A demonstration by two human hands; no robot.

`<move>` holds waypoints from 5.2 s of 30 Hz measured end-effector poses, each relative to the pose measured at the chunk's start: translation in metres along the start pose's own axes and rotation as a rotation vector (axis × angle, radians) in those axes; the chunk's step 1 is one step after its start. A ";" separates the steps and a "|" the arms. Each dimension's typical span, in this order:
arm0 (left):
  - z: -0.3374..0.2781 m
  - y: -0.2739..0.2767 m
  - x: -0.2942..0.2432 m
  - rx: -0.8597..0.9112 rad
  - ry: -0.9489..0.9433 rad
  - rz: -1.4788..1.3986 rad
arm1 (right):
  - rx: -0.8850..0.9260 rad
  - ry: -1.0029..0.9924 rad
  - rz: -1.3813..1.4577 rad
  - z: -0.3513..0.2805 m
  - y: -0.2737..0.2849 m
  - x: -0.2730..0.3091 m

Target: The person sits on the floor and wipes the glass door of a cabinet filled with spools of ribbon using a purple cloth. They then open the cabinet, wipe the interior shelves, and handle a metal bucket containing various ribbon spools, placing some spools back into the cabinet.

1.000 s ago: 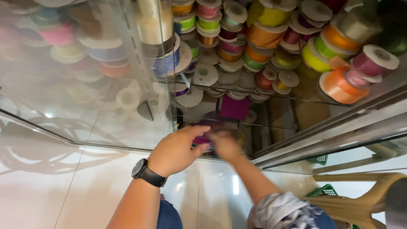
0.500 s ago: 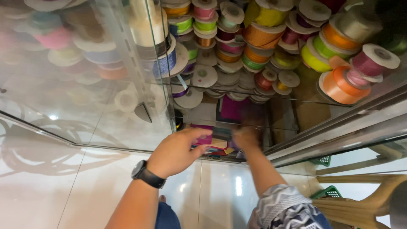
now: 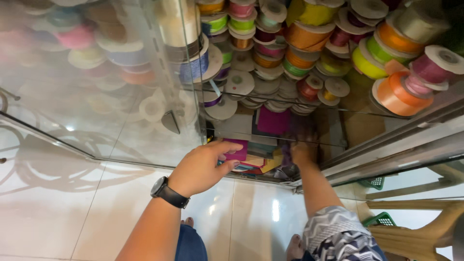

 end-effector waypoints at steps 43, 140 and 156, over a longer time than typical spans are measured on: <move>0.026 -0.001 0.052 -0.326 0.180 -0.227 | -0.235 0.239 0.134 -0.055 0.017 0.101; 0.060 -0.050 -0.025 -0.543 -0.196 0.492 | 0.460 0.138 1.535 -0.215 0.178 0.004; 0.235 -0.091 0.045 -0.485 0.144 0.585 | 0.747 0.514 0.557 -0.252 0.170 0.030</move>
Point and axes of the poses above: each hand's wrist, its own z-axis towards the middle knuckle, its own y-axis out of the back of the hand, x = y × z, the point moved 4 cm from there along z, towards the middle knuckle, and after that the axes turned 8 degrees about x, right-handed, at the moved point
